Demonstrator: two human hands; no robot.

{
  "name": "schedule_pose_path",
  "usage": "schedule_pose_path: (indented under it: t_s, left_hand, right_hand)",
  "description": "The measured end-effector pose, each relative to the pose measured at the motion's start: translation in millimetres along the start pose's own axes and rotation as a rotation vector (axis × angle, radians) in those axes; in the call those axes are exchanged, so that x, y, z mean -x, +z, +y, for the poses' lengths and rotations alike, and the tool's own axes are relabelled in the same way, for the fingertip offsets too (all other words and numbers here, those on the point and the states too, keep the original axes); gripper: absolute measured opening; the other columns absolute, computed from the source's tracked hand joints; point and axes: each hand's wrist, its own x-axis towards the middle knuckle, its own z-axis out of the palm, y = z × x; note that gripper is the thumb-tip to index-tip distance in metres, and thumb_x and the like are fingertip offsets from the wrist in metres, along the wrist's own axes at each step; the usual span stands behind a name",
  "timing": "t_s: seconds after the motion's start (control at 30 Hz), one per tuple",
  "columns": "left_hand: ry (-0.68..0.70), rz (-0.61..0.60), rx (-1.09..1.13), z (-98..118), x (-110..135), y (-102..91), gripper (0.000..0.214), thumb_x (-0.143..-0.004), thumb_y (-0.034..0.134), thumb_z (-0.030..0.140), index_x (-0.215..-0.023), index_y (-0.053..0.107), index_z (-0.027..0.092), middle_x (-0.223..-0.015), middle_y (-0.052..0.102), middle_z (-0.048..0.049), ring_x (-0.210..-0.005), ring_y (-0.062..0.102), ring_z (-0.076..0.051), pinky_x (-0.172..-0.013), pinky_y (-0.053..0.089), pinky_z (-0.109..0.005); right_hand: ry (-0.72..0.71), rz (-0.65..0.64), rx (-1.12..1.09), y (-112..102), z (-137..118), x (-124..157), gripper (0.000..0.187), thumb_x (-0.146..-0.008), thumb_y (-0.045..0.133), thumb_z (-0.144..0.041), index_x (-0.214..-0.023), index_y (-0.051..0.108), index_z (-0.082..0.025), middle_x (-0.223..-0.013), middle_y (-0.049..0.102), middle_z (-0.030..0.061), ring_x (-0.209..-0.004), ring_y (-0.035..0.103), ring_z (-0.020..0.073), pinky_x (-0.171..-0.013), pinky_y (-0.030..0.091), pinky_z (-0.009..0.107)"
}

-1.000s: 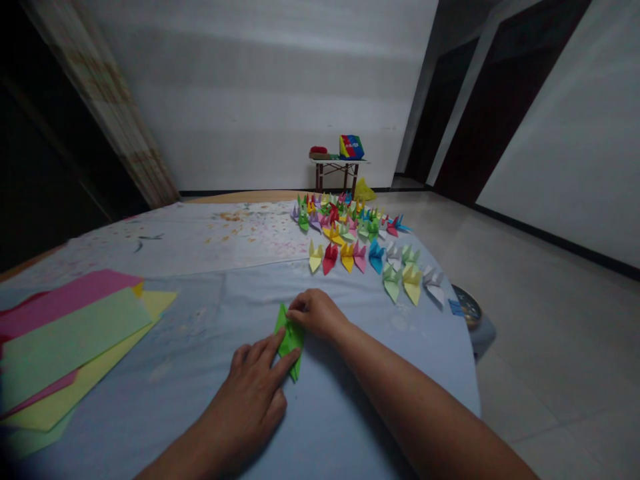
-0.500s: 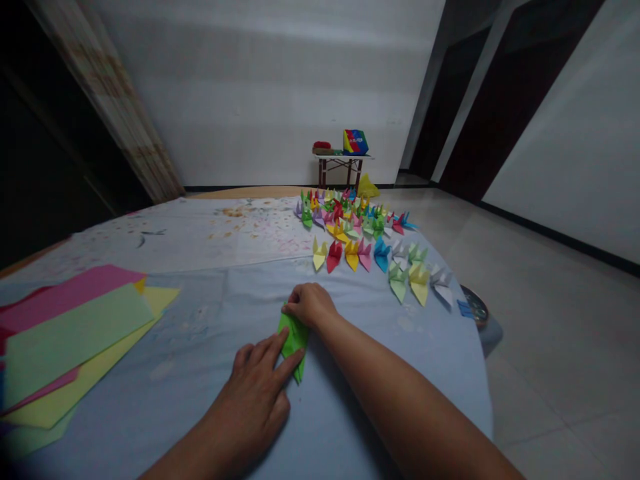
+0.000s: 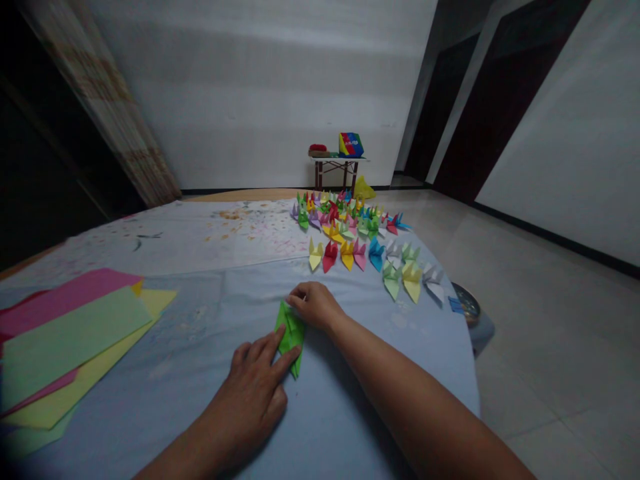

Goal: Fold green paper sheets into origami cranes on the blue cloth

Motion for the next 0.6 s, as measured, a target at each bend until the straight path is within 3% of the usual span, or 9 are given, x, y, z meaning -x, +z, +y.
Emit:
schedule_pose_path:
  t_s: [0.17,0.3,0.4,0.6]
  left_hand:
    - [0.021,0.005,-0.044,1,1,-0.7,0.060,-0.071,0.043,0.014,-0.129,0.039,0.030,-0.143,0.028,-0.0094,-0.128,0.028,-0.028,-0.100,0.021,-0.051]
    - [0.056,0.071,-0.075,-3,4,-2.0,0.063,-0.073,0.042,0.013,-0.133,0.032,0.027,-0.145,0.023,-0.0106,-0.127,0.029,-0.026,-0.100,0.026,-0.047]
    - [0.003,0.096,-0.113,-5,6,-5.8,0.055,-0.078,0.041,0.020,-0.133,0.034,0.018,-0.140,0.032,-0.0135,-0.124,0.034,-0.026,-0.099,0.029,-0.046]
    - [-0.031,0.007,-0.163,-3,7,-8.8,0.048,-0.085,0.035,0.028,-0.131,0.039,0.017,-0.136,0.041,-0.0114,-0.122,0.037,-0.026,-0.099,0.028,-0.049]
  right_hand:
    - [-0.240,-0.025,0.117,-6,4,30,0.013,-0.077,0.060,-0.025,-0.086,0.068,-0.022,-0.087,0.061,0.0041,-0.087,0.051,0.0166,-0.079,0.036,0.029]
    - [-0.259,-0.013,0.137,3,10,37,0.012,-0.077,0.061,-0.027,-0.086,0.068,-0.024,-0.089,0.059,0.0042,-0.089,0.049,0.0175,-0.079,0.035,0.032]
    - [-0.266,0.003,0.127,5,13,37,0.011,-0.077,0.061,-0.027,-0.086,0.067,-0.024,-0.090,0.058,0.0038,-0.090,0.048,0.0178,-0.079,0.034,0.032]
    - [-0.267,-0.015,0.107,1,14,38,0.011,-0.076,0.063,-0.026,-0.086,0.067,-0.024,-0.091,0.058,0.0037,-0.090,0.047,0.0180,-0.078,0.033,0.032]
